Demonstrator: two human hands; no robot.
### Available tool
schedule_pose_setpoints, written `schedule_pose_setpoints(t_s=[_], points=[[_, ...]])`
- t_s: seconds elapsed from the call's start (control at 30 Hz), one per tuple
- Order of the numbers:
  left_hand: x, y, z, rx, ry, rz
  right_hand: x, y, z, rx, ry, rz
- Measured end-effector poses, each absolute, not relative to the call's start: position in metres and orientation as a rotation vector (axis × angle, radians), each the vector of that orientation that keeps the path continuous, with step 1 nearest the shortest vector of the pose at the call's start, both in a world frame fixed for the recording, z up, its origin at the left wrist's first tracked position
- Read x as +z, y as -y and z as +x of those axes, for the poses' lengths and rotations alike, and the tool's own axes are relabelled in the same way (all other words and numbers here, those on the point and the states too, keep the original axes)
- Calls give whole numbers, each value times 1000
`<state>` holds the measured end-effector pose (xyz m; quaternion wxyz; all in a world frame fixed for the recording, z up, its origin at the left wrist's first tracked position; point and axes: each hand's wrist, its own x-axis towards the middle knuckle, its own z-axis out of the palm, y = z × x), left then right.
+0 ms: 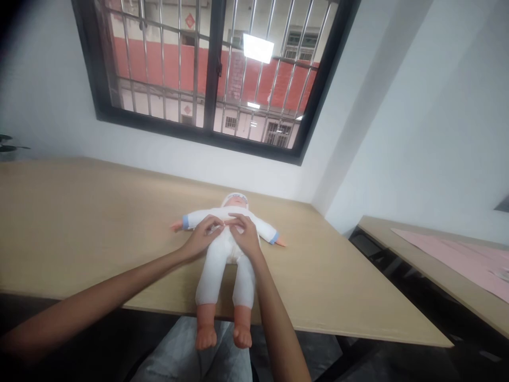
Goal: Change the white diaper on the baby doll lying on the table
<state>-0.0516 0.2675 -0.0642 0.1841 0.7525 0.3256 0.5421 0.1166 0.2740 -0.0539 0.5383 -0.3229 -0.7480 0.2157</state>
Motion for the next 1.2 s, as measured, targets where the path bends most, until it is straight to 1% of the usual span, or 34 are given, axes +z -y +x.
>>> schedule_pose_setpoints(t_s=[0.33,0.6,1.2], points=[[-66,-268,-51,1542,-940,2043,-52,-274,114,249,1864,-856],[-65,-267,-52,1520,-940,2054,-51,-270,113,350,1819,-833],[-68,-270,-51,1531,-960,1932,-50,-270,115,282,1793,-878]])
